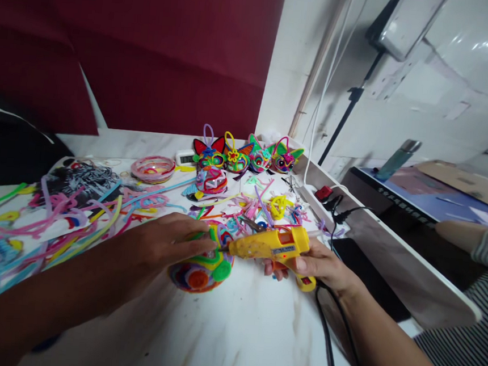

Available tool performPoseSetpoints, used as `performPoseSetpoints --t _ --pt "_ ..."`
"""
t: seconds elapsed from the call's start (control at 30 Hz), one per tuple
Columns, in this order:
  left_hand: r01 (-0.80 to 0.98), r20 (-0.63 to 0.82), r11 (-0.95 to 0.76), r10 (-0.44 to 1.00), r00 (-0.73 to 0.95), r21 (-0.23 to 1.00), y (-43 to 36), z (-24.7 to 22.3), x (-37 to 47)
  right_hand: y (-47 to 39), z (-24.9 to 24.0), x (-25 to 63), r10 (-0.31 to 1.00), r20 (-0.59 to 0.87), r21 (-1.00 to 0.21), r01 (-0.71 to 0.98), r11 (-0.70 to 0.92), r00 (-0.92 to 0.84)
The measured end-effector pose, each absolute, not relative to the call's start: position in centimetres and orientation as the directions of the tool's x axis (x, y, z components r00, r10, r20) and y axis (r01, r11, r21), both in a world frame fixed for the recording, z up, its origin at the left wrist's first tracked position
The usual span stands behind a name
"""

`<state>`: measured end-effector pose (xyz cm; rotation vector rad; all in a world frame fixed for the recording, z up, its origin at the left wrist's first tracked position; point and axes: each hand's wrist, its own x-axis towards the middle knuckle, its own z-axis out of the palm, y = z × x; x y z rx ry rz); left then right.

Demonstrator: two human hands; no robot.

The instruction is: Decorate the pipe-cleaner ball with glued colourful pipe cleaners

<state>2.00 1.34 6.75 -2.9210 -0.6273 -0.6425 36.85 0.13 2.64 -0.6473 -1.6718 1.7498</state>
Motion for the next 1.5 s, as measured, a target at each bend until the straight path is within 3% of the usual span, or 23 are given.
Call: performPoseSetpoints --t 0.53,1.5 --pt "0.397 0.416 -0.909 0.411 0.811 0.124 1.9 5.2 1.4 -0.2 2.7 36.9 0.734 0.007 -1.000 -0.002 0.008 -0.679" --pt "0.404 0.394 -0.903 0.428 0.813 0.148 1.9 5.2 1.5 -0.5 2.3 36.9 0.738 0.006 -0.999 0.029 0.034 -0.675"
